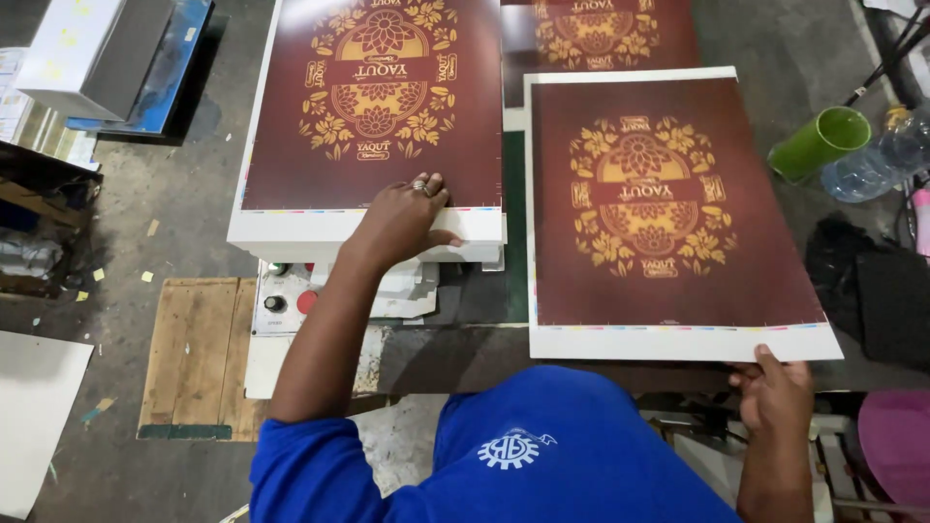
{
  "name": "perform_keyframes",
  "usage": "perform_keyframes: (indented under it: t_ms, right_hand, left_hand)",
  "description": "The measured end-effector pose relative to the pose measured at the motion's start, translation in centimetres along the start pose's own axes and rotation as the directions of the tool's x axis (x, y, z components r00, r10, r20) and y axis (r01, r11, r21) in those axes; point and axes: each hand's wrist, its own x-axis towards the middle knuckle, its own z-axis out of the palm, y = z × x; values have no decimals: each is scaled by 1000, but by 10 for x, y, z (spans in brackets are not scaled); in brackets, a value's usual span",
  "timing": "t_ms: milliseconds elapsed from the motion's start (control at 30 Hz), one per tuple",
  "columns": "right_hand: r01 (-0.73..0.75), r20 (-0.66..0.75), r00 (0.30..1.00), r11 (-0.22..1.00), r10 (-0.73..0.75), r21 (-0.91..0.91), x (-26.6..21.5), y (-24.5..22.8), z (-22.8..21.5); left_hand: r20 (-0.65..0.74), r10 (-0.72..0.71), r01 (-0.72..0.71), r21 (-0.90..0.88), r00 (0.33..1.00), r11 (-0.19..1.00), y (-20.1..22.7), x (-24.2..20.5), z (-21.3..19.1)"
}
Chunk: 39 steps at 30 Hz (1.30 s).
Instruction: The person sorts through a stack of large, maroon-colored printed sheets with gold designs, separating them and placing them into piles on a workbench. The person briefly repositions the camera before resuming the sorting process.
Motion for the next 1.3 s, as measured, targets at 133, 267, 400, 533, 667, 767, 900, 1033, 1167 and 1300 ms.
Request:
perform_keyframes:
  t_ms: [133, 267, 400, 533, 667, 767, 900, 1033, 1167, 1300]
  right_hand:
    - [-28, -41, 999, 997, 25, -68, -8, 0, -11]
    - [13, -2, 1000, 998, -14, -69, -15, 15, -21]
    - [5, 2, 1000, 996, -5, -92, -23, 11, -10]
    - [-5, -45, 999, 990, -1, -144, -30, 6, 7]
    - [5, 1, 1000, 994, -5, -108, -20, 14, 26]
    - [56, 56, 997, 992, -49, -114, 10, 19, 44]
    - [94, 153, 986, 986, -72, -138, 80, 14, 81]
    - [60, 224, 974, 988, -26, -144, 108, -22, 127]
    - [-39, 195, 978, 976, 81, -213, 97, -18, 130]
    - [-73, 205, 971, 971, 121, -229, 49, 12, 127]
  left_hand:
    - [-70, 33, -49, -242, 997, 969, -14, -8, -4]
    - [-328, -149, 96, -173, 933, 980, -7, -22, -33]
    - [-622, -55, 72, 2, 781, 997, 40, -38, -79]
    - [-621, 16, 5, 32, 783, 999, 68, -51, -72]
    - [-583, -108, 74, -82, 805, 994, 74, -56, -46]
    - [-587, -145, 86, -126, 797, 988, 76, -60, -34]
    - [-593, -136, 79, -121, 794, 990, 76, -59, -27]
    - [-580, -135, 49, -163, 804, 985, 81, -61, -37]
    - [-642, -152, 58, -165, 752, 985, 82, -74, -36]
    - [-665, -107, -81, -245, 739, 966, 94, -76, -15]
